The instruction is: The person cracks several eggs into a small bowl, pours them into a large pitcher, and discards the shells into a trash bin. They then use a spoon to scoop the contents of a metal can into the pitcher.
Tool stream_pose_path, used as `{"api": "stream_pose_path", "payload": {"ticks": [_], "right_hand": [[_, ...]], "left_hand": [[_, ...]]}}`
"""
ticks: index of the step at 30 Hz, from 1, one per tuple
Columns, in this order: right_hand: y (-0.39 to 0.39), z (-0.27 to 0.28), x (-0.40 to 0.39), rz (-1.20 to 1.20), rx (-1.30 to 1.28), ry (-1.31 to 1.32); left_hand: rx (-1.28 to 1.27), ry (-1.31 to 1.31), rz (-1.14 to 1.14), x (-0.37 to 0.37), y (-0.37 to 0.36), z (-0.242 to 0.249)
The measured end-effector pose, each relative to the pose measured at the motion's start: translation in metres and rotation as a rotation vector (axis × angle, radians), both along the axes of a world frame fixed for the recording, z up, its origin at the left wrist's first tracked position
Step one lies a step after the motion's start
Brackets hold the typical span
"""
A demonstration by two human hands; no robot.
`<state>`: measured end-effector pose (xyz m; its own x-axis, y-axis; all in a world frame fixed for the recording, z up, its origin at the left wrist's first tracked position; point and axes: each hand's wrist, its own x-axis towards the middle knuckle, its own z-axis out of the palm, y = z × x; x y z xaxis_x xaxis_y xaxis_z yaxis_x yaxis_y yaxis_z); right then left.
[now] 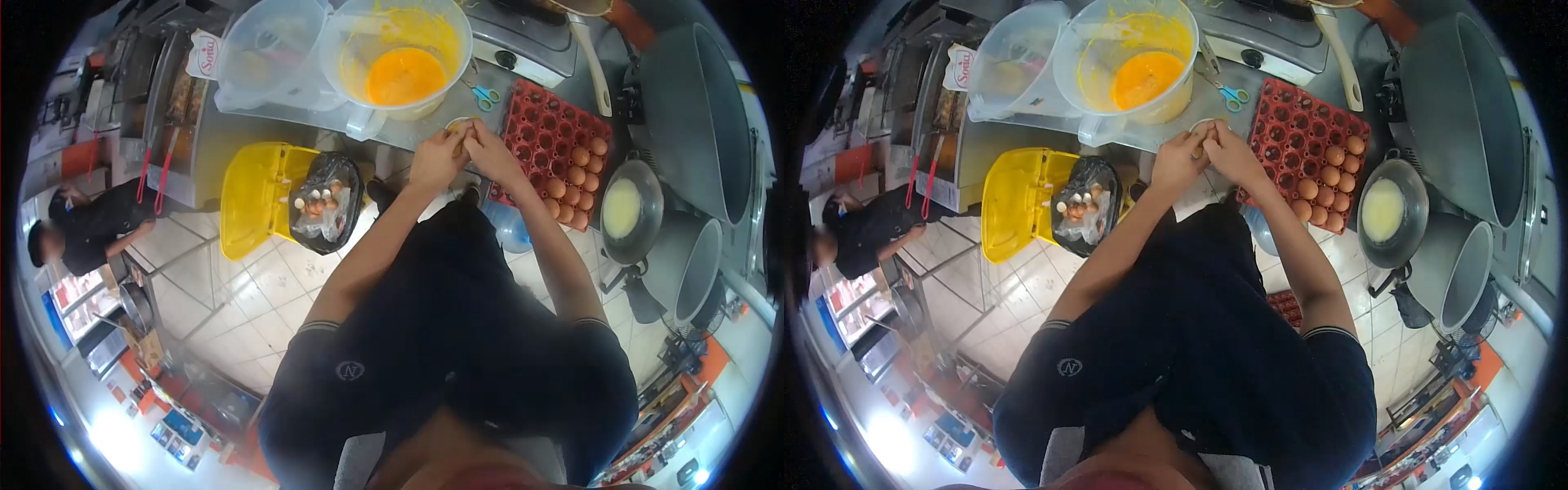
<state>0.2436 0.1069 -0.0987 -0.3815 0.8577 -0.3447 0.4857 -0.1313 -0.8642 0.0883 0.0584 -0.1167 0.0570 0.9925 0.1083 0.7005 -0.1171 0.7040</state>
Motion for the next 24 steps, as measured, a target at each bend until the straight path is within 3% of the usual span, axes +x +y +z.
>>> {"api": "stream_pose_path", "payload": {"ticks": [8, 10, 14, 20, 24], "right_hand": [[0.004, 0.004, -0.002, 0.095, 0.033, 0.008], [0.007, -0.004, 0.0, 0.13, 0.233, -0.088], [0.008, -0.008, 0.007, 0.15, 0.341, -0.103], [0.02, 0.017, 0.021, 0.262, 0.256, -0.039], [0.027, 0.018, 0.033, 0.171, 0.085, 0.185]], "left_hand": [[0.039, -0.013, 0.011, -0.005, 0.0, -0.01], [0.1, 0.002, 0.035, -0.009, 0.002, -0.01], [0.194, 0.018, -0.008, -0.019, 0.007, -0.01], [0.354, -0.01, -0.037, -0.021, 0.01, -0.001], [0.115, -0.271, 0.124, -0.008, 0.012, 0.009]]}}
